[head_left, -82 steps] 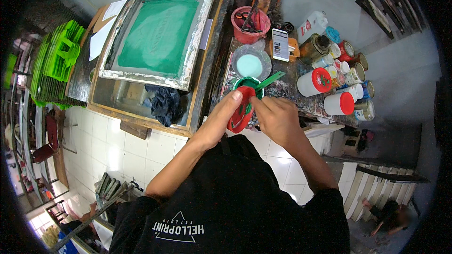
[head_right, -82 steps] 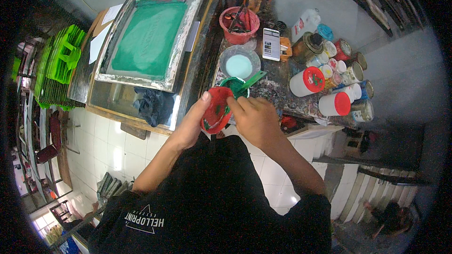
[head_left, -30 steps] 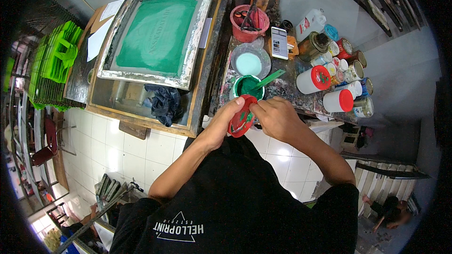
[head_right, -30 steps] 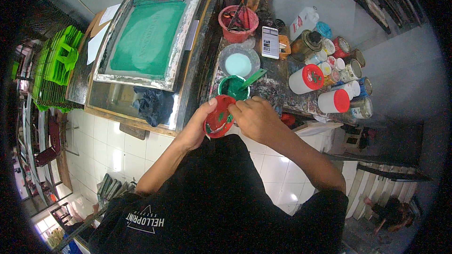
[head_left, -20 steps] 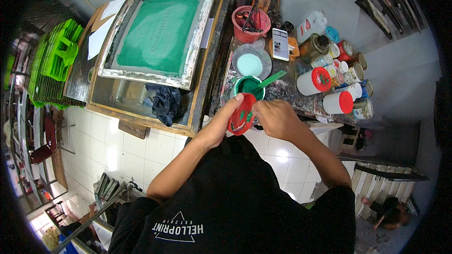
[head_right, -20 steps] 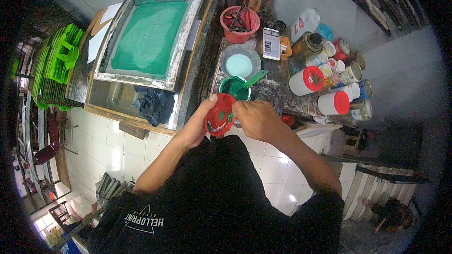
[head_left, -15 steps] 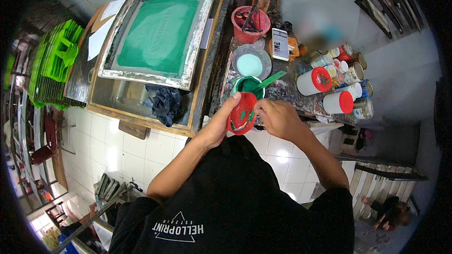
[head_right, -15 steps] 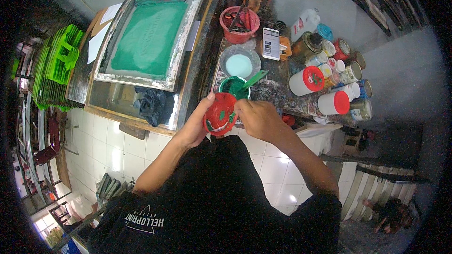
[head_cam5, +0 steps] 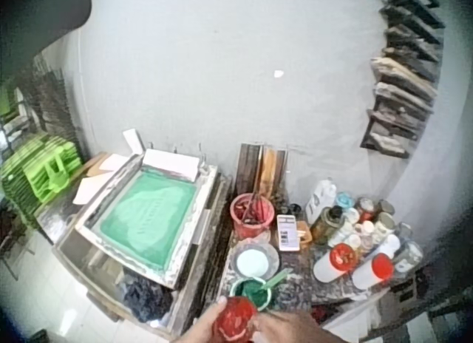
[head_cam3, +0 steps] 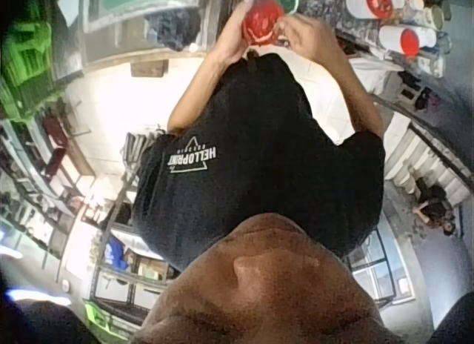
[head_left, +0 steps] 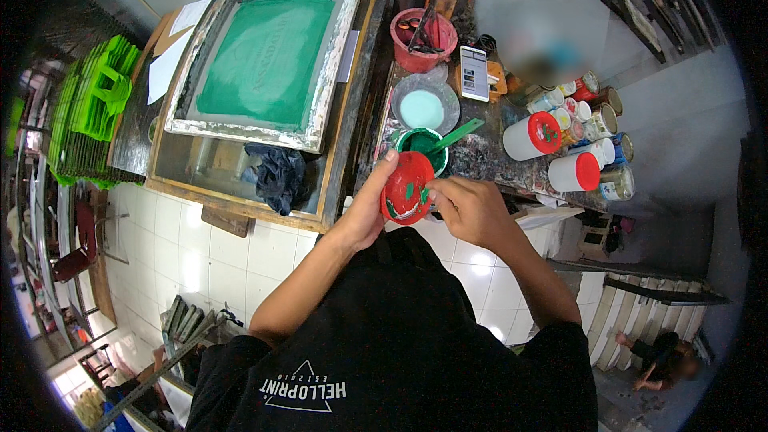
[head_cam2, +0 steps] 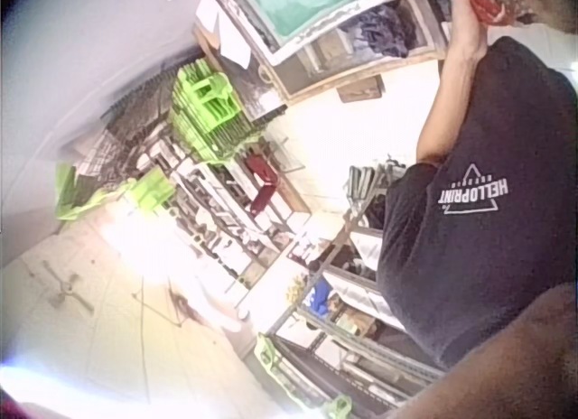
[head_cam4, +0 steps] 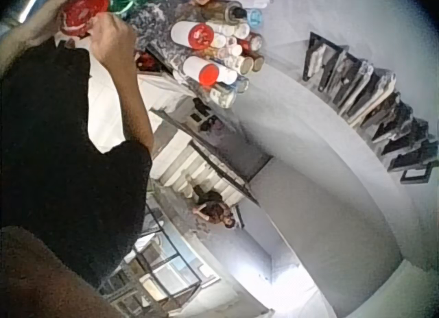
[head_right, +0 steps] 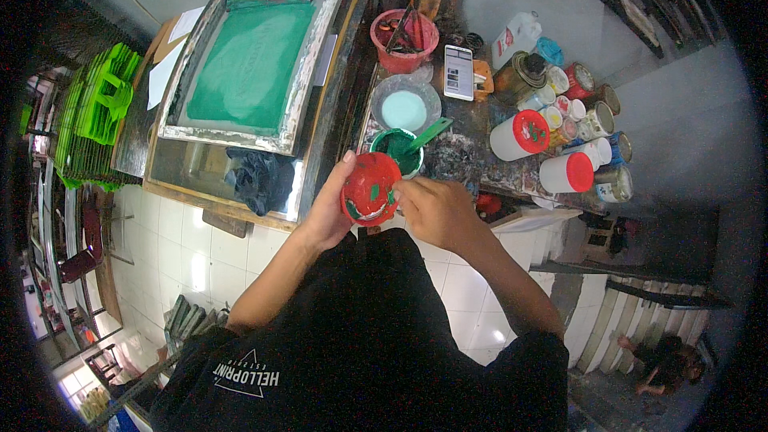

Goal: The person stirs green ink in a container, mixes it with a small amount of white ink, and then prepares a screen printing frame by placing and adjusting a sheet of paper.

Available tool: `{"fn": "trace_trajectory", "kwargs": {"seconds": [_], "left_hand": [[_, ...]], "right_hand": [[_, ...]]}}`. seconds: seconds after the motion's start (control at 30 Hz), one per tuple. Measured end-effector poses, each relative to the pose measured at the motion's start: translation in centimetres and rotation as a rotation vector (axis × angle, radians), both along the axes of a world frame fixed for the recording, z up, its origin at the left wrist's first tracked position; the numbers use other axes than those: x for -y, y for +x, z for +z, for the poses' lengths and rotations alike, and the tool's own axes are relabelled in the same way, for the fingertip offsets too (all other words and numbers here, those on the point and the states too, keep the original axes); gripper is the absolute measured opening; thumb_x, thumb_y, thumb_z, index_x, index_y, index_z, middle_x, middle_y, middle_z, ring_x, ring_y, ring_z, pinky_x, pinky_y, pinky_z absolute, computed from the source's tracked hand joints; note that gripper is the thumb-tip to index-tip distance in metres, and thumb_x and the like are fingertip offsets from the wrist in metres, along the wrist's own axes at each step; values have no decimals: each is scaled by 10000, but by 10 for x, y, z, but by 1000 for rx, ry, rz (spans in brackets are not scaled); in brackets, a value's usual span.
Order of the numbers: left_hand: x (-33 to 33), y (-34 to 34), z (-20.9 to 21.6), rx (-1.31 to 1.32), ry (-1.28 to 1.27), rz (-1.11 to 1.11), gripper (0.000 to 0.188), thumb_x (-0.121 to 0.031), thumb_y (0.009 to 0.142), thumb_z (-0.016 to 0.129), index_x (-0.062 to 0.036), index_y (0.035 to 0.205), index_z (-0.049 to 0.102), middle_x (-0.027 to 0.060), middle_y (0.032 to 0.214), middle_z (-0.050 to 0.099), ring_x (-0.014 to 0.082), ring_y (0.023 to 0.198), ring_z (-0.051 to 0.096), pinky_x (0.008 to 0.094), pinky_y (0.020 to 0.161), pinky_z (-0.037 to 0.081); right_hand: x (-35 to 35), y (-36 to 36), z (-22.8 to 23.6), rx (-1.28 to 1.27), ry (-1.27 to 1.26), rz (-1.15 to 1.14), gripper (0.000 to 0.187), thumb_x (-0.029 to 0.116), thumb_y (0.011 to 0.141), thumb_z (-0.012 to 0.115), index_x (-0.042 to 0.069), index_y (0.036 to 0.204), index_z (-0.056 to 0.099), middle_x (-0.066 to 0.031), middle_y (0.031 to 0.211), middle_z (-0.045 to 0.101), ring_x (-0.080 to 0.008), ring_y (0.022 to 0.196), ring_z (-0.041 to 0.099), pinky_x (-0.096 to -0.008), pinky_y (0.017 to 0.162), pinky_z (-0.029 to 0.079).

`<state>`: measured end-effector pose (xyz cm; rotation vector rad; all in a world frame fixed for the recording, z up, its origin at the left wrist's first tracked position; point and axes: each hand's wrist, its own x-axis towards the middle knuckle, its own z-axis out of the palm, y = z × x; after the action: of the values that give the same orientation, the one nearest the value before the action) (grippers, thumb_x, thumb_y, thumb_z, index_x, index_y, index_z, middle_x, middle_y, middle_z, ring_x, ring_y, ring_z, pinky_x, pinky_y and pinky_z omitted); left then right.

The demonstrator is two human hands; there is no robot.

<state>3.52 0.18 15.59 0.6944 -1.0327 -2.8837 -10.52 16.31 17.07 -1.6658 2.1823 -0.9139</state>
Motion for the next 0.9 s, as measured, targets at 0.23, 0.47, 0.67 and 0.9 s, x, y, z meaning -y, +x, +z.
{"fn": "trace_trajectory", "kwargs": {"seconds": [0.23, 0.47, 0.67, 0.9], "left_hand": [[-6, -2, -1, 22, -51, 69, 647, -652, 1011, 454, -91, 1307, 584, 94, 1241, 657, 175, 1134, 630, 364, 990, 508], [-12, -1, -1, 15, -91, 115, 656, -647, 1025, 426, -88, 1333, 576, 94, 1253, 652, 182, 1149, 620, 378, 1003, 493], [-11, 0, -1, -2, -117, 100, 665, -658, 1027, 408, -85, 1316, 584, 92, 1228, 655, 170, 1128, 620, 355, 990, 497], [-8, 3, 2, 24, -83, 102, 661, -652, 1022, 433, -83, 1325, 575, 86, 1249, 644, 171, 1142, 615, 355, 1003, 487]], "right_hand": [[6, 12, 13, -55, 192, -72, 291, 226, 853, 770, 18, 1052, 723, -178, 859, 712, -359, 743, 710, -431, 649, 565], [10, 21, 4, -136, 159, -145, 193, 175, 858, 737, 25, 976, 716, -168, 810, 695, -359, 713, 700, -451, 630, 562], [9, 25, -6, -269, 77, -71, 115, 128, 841, 733, 45, 908, 689, -124, 766, 677, -319, 654, 694, -421, 569, 553], [9, 16, -17, -118, -144, -19, 119, 51, 822, 749, 40, 915, 675, -103, 773, 692, -235, 603, 691, -356, 534, 528]]}}
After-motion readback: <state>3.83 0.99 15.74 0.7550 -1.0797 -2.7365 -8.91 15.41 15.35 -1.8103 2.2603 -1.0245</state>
